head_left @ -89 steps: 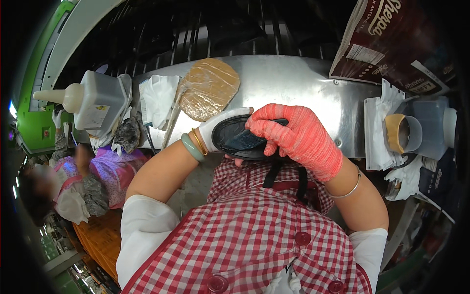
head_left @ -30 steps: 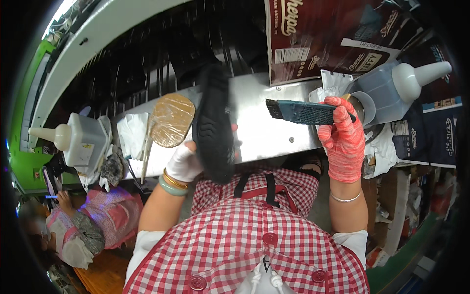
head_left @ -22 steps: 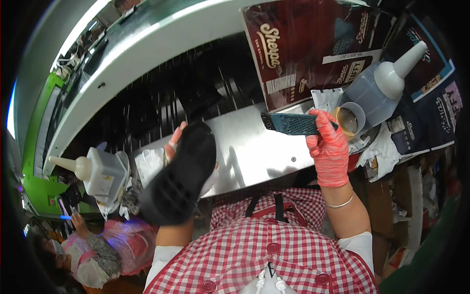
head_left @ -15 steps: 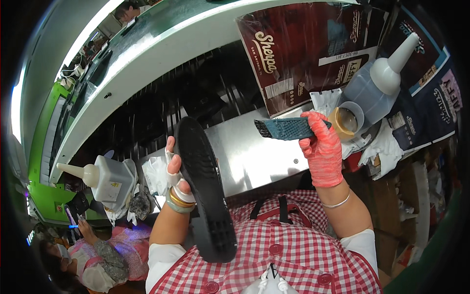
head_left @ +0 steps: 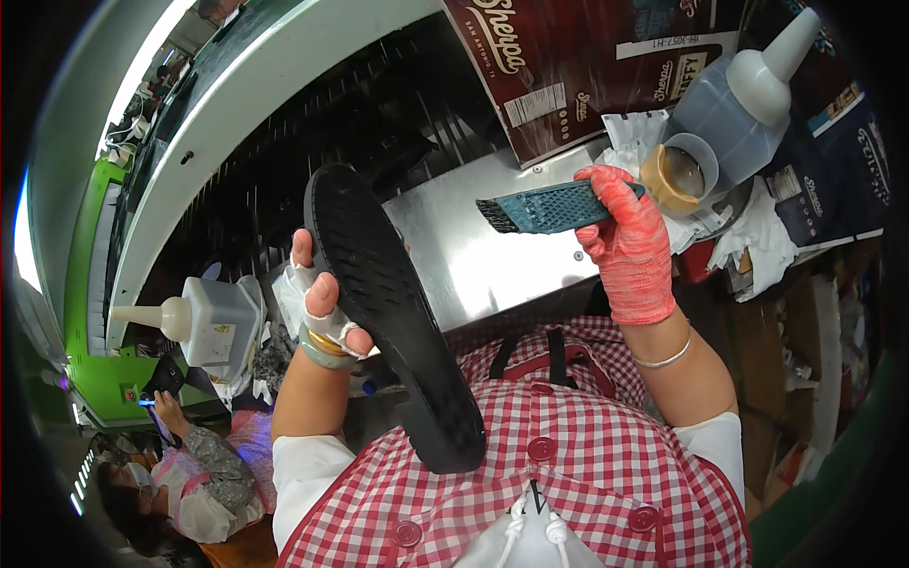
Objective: The person applies a dark liquid adhesive to the bottom of black shoe soles using a small brush. They repeatedly dip the brush into a container of glue and spread it across the sole's surface, then place the treated soles onto a green conveyor belt.
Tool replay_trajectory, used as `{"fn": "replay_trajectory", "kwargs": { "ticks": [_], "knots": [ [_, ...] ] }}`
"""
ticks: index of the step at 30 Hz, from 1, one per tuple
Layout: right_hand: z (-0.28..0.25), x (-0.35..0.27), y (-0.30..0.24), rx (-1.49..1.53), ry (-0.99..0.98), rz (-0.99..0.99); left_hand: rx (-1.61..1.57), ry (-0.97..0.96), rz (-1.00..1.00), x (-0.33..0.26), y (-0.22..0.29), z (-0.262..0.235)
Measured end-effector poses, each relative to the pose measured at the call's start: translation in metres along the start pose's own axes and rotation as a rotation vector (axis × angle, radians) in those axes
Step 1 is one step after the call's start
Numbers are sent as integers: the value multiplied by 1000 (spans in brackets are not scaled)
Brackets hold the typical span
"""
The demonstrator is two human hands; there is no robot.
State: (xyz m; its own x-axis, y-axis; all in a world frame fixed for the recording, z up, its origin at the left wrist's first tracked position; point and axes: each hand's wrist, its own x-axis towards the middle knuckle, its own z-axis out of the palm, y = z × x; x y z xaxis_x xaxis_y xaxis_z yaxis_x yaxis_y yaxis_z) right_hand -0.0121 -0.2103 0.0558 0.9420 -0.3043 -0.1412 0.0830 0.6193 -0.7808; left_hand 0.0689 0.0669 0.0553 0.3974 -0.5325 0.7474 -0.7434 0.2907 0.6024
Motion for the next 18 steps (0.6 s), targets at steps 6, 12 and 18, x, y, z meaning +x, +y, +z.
{"fn": "replay_trajectory", "kwargs": {
  "ticks": [6,12,18],
  "knots": [
    [0,1,6,-26,-11,27,-262,-43,-52,13,4,5],
    [11,-7,6,-70,-30,42,288,-62,102,5,-4,-5],
    [9,-8,7,-47,-13,26,-52,391,-473,-8,-1,15]
  ]
}}
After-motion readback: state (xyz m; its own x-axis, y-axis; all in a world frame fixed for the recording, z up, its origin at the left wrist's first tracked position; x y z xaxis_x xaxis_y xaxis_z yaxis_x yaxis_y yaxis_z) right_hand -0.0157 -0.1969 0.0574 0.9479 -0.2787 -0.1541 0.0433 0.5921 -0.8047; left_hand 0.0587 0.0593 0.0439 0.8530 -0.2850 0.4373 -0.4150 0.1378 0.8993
